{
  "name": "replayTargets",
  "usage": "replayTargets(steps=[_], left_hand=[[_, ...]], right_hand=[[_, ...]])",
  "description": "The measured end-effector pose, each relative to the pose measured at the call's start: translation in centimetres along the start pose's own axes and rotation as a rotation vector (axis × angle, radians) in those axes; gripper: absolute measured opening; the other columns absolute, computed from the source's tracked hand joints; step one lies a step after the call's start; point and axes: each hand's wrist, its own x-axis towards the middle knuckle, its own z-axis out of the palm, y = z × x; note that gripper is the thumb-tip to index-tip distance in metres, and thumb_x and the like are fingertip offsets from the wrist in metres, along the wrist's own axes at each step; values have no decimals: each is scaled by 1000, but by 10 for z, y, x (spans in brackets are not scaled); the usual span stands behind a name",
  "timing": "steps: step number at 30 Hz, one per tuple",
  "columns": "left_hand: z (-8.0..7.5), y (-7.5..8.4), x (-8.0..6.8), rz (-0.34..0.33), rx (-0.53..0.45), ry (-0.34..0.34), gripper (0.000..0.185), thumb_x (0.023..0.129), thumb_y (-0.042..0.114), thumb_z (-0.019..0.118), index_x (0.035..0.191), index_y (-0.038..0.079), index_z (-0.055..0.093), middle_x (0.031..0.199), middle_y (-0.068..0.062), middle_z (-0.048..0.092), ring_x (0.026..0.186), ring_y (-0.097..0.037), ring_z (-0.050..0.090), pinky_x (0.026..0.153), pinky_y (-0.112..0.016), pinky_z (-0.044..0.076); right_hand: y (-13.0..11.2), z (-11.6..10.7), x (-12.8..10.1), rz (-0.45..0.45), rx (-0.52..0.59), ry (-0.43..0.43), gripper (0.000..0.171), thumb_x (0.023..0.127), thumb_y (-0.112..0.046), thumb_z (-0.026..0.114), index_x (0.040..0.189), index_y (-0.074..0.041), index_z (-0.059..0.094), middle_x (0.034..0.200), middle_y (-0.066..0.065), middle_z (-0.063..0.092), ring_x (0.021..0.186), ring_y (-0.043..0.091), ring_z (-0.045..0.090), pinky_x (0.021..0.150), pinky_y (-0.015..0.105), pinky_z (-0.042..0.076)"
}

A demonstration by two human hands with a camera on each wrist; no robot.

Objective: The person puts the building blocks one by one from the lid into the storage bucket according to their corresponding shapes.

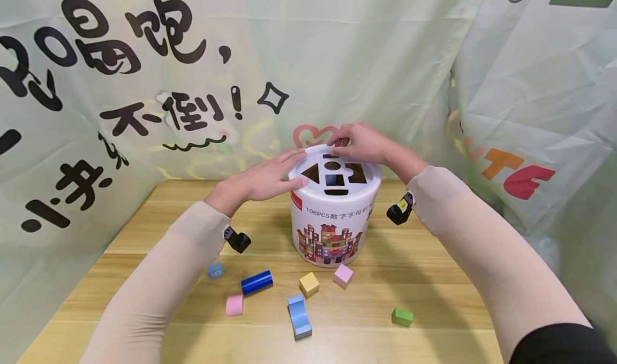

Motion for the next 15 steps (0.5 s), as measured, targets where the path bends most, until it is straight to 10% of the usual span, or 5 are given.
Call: replayTargets(steps=[15], left_hand=[[0,1,-1,8,-26,12,85,94,70,34,159,19,10,164,2,6,146,-26,19,114,-50,24]], right_hand=[[2,-14,-37,-20,-51,44,26,92,-22,69,114,-8,72,104,5,69,93,21,62,83,40,49]])
